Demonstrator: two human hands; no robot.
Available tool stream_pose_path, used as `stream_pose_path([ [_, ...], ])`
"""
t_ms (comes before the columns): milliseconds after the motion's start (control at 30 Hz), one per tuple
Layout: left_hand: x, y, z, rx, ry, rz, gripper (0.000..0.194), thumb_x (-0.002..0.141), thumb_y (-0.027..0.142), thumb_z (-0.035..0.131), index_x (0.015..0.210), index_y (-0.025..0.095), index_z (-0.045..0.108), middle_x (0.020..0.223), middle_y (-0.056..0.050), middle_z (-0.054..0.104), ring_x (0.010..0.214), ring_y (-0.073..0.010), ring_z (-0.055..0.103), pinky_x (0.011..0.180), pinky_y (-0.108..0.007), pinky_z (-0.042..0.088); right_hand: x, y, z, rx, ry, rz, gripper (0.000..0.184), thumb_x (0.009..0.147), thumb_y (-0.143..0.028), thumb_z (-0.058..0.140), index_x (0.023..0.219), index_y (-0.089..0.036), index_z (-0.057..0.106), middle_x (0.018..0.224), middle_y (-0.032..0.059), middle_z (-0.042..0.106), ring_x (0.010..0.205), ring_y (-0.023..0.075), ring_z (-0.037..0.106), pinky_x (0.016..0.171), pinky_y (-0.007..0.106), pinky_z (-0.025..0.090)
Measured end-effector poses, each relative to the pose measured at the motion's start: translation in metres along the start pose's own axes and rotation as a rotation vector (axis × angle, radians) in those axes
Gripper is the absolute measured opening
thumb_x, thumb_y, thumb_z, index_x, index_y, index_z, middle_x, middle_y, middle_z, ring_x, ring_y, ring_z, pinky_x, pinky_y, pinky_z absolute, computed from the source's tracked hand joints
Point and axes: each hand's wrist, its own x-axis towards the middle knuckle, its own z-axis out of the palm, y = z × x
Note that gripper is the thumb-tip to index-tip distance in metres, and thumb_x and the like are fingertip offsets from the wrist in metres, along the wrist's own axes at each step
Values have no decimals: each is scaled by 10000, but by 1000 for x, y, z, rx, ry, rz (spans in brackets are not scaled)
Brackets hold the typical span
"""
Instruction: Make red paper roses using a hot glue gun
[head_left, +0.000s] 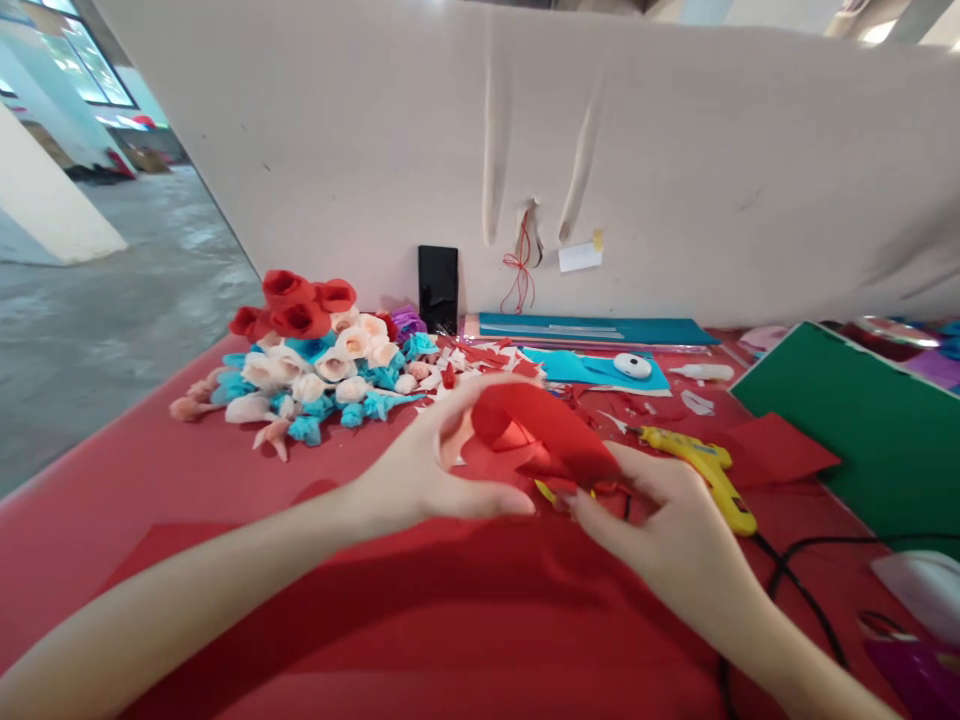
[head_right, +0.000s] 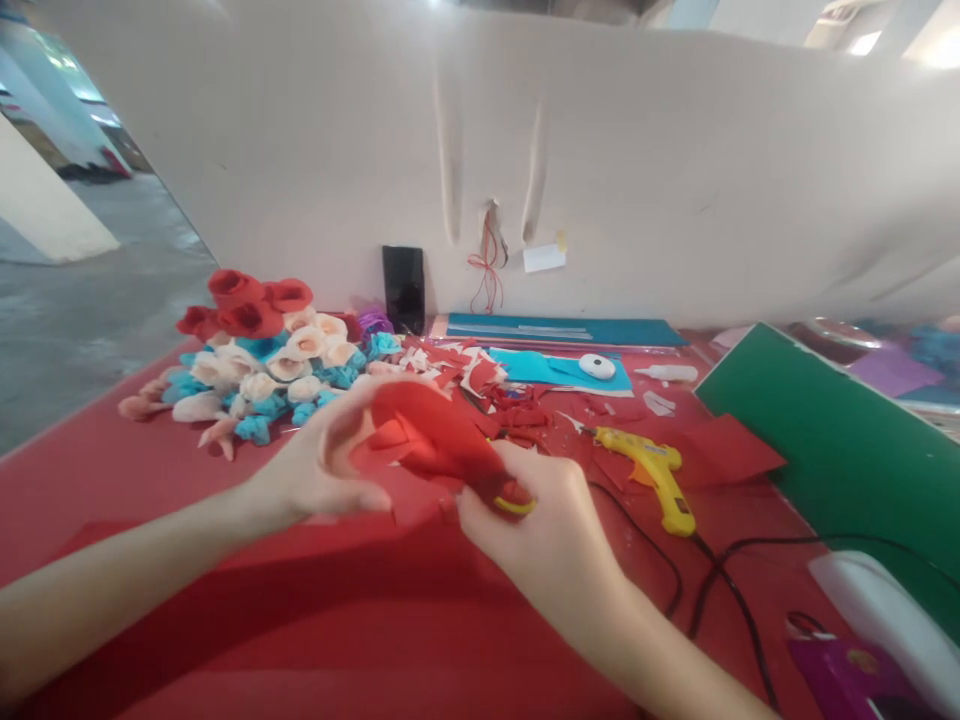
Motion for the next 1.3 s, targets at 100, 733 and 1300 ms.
stream_pose_path([
  [100, 8, -1, -17, 183, -3, 134, 565, 701, 416, 646, 1203, 247, 449, 1231, -79, 506, 1137, -256, 489, 965, -403, 419, 2, 5, -7, -192, -26, 26, 93, 682, -112, 541, 665, -167, 614, 576, -27, 611, 561, 125, 576, 448, 166, 399],
  [733, -13, 14, 6, 1203, -156, 542, 296, 729, 219, 617, 974, 113, 489, 1045, -84, 633, 1092, -252, 493, 1080, -571, 121, -15, 6, 5, -449, -41, -455, 165, 745, -91, 492, 592, -148, 518, 557, 15, 516, 518, 127, 444, 496, 248, 361],
  [1300, -14, 29, 4, 1131, -169, 544, 79, 737, 164, 596, 794, 217, 581, 849, 49, 676, 951, -193, 554, 1091, -547, 111, -13, 1, -4, -462, -8, -527, 138, 752, -73, 503, 645, -140, 559, 557, 13, 517, 517, 133, 438, 489, 274, 349],
])
